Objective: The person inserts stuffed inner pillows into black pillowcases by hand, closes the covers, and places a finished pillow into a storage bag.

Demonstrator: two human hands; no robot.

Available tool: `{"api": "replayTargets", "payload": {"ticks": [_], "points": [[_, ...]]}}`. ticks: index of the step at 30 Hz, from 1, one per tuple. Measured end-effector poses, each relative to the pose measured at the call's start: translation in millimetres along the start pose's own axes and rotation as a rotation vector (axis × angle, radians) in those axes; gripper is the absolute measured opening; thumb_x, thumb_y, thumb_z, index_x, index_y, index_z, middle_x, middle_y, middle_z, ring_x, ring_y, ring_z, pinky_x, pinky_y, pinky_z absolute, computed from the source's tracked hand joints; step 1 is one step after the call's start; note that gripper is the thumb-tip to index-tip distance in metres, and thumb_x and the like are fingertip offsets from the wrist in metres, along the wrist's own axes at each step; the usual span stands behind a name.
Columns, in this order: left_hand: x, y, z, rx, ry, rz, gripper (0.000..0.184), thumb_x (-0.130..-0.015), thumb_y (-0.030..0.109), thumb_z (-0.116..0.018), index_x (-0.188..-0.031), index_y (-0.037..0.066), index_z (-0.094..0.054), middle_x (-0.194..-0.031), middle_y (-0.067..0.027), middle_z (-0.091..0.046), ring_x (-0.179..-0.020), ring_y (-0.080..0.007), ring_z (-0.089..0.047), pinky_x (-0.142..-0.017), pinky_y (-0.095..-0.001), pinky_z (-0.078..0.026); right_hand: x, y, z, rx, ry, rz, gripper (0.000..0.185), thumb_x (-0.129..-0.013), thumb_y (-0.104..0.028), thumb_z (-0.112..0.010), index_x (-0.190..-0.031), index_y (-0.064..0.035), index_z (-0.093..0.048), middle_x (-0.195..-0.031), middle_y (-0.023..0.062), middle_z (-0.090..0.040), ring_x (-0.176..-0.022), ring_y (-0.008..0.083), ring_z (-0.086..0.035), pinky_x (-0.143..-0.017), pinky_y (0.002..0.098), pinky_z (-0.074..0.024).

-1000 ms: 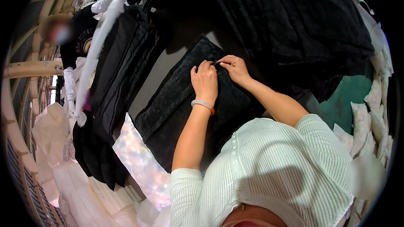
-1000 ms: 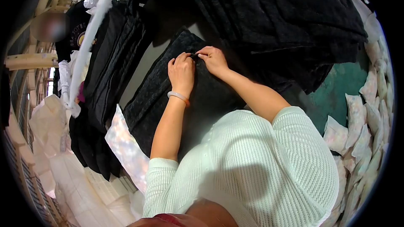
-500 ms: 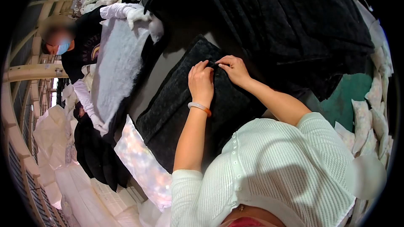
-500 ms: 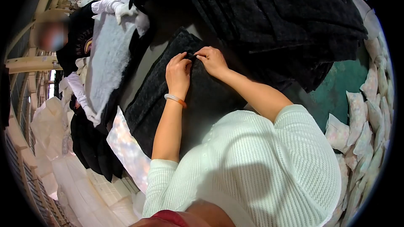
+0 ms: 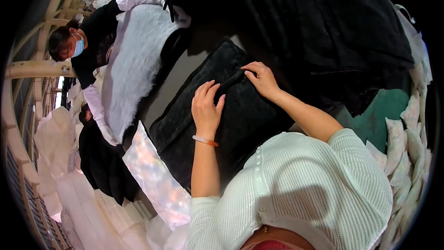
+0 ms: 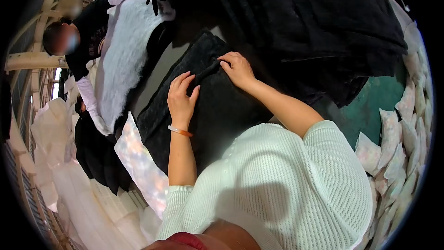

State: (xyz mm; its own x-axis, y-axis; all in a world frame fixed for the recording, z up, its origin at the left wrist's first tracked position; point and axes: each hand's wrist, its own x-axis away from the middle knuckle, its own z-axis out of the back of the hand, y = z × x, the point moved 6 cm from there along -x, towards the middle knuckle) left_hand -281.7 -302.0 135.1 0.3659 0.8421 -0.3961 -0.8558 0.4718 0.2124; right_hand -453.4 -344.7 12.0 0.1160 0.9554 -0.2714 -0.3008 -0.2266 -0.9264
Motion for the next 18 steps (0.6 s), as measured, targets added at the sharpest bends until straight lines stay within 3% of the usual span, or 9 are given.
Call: {"api": "replayTargets", "payload": {"ticks": [4,6,10,18], "points": [[11.6,-16.6,-10.2,0.002,0.087,0.030,0.012,-0.084,0.009,-0.067,-0.094,0.003,-0.068,-0.104,-0.0098,-0.068,-0.102,-0.0277,-0.064,-0.089,-0.0375,-0.050,2.1,-5.4,-4.0,0.064,0.001,0.012,0.017,-0.086,-0.011,-0.063,-0.100,-0.0049,-0.070,-0.100,0.0102,-0.066,-0.100,0.0274,-0.061,-0.090,0.0370,-0.0468],[10.7,-21.5,-13.7,0.016,0.126,0.136,0.010,-0.087,0.011,-0.065,-0.093,0.003,-0.068,-0.099,-0.0101,-0.070,-0.097,-0.0271,-0.066,-0.086,-0.0370,-0.052,2.0,-11.3,-4.8,0.113,-0.069,0.015,0.024,-0.085,-0.014,-0.065,-0.107,-0.0052,-0.068,-0.107,0.0099,-0.064,-0.105,0.0275,-0.058,-0.093,0.0372,-0.0455],[10.4,-18.2,-14.0,0.007,0.150,0.152,0.010,-0.088,0.012,-0.064,-0.092,0.003,-0.068,-0.098,-0.0101,-0.070,-0.096,-0.0270,-0.066,-0.086,-0.0367,-0.052,1.7,-11.0,-9.4,0.210,-0.183,0.015,0.040,-0.083,-0.022,-0.069,-0.118,-0.0034,-0.062,-0.119,0.0114,-0.058,-0.113,0.0300,-0.053,-0.098,0.0380,-0.0427],[19.2,-8.7,-7.9,0.002,0.239,0.031,0.009,-0.085,0.009,-0.066,-0.092,0.003,-0.068,-0.098,-0.0100,-0.070,-0.093,-0.0272,-0.067,-0.082,-0.0355,-0.053,0.4,-21.7,-13.2,0.327,-0.212,0.052,0.046,-0.079,-0.025,-0.070,-0.118,-0.0026,-0.061,-0.119,0.0106,-0.058,-0.113,0.0300,-0.053,-0.096,0.0408,-0.0441]]}}
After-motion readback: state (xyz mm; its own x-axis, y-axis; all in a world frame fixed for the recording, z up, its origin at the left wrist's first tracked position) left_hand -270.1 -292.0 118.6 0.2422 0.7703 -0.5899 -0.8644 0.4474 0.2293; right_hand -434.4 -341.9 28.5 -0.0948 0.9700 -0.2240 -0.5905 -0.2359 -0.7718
